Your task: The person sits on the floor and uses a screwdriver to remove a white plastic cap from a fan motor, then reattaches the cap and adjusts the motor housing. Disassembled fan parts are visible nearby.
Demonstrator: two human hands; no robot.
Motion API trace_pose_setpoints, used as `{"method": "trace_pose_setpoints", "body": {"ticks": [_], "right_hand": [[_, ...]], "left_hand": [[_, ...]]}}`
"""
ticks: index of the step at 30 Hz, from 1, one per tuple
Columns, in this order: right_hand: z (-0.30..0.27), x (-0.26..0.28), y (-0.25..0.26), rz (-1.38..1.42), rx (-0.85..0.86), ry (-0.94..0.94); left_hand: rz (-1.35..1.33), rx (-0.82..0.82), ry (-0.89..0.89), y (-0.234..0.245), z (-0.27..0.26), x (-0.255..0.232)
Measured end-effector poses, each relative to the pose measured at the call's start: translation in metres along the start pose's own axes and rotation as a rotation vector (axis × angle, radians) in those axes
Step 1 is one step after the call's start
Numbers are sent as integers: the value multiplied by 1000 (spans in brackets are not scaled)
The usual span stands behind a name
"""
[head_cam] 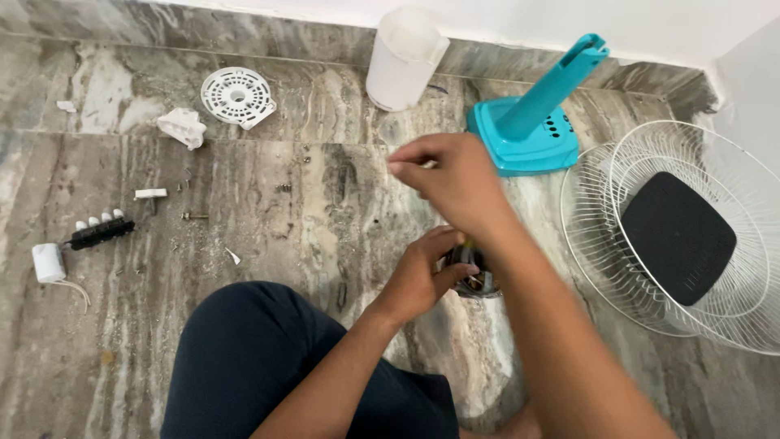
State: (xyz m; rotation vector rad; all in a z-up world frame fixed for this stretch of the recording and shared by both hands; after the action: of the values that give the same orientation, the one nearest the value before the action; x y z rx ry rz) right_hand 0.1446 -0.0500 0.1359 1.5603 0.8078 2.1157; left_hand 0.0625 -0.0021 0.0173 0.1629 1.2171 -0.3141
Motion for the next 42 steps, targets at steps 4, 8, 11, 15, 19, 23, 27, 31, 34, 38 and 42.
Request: {"method": "trace_pose_setpoints", "body": {"ticks": [4,8,11,15,19,23,27,31,34,38,42], "right_hand": [[45,-30,-69,-51,64,-79],[89,-59,-123,-132,155,-96],[119,-81,-159,-183,205,-87],[135,-102,-204,-176,221,-143],[125,-105,-237,-191,185,-149],[118,-102,-244,-169,32,-134],[116,-105,-248,-140,44,-181],[113,-105,-243,-157,16,-165],[115,-100,-235,-149,61,-196],[138,-63,-193,-118,137,-105],[141,-2,-89,-62,47,70]], "left_hand": [[63,5,194,-1,0,31],[91,-46,0,-7,3,46],[67,-53,-57,-19,-1,61],[25,-39,-140,-30,3,66],[3,82,-10,-37,17,81],[-79,123,-185,-40,5,76],[-104,234,-64,-51,1,91],[-163,230,106,-54,4,102],[-117,109,-27,-42,10,85],[-92,41,-110,-24,13,51],[-220,91,86,0,6,31]]}}
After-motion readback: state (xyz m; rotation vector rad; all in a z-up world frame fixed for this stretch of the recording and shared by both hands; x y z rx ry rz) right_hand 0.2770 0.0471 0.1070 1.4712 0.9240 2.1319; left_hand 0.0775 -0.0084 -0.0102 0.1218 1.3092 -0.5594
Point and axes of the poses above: each hand's wrist, its own z-axis towards the middle knuckle, its own y-axis out of the back of the hand, x = y × z, the point moved 6 cm from there along z, towards the middle knuckle, and after that the axes turned 2 degrees about -x, right-handed, at the moved point
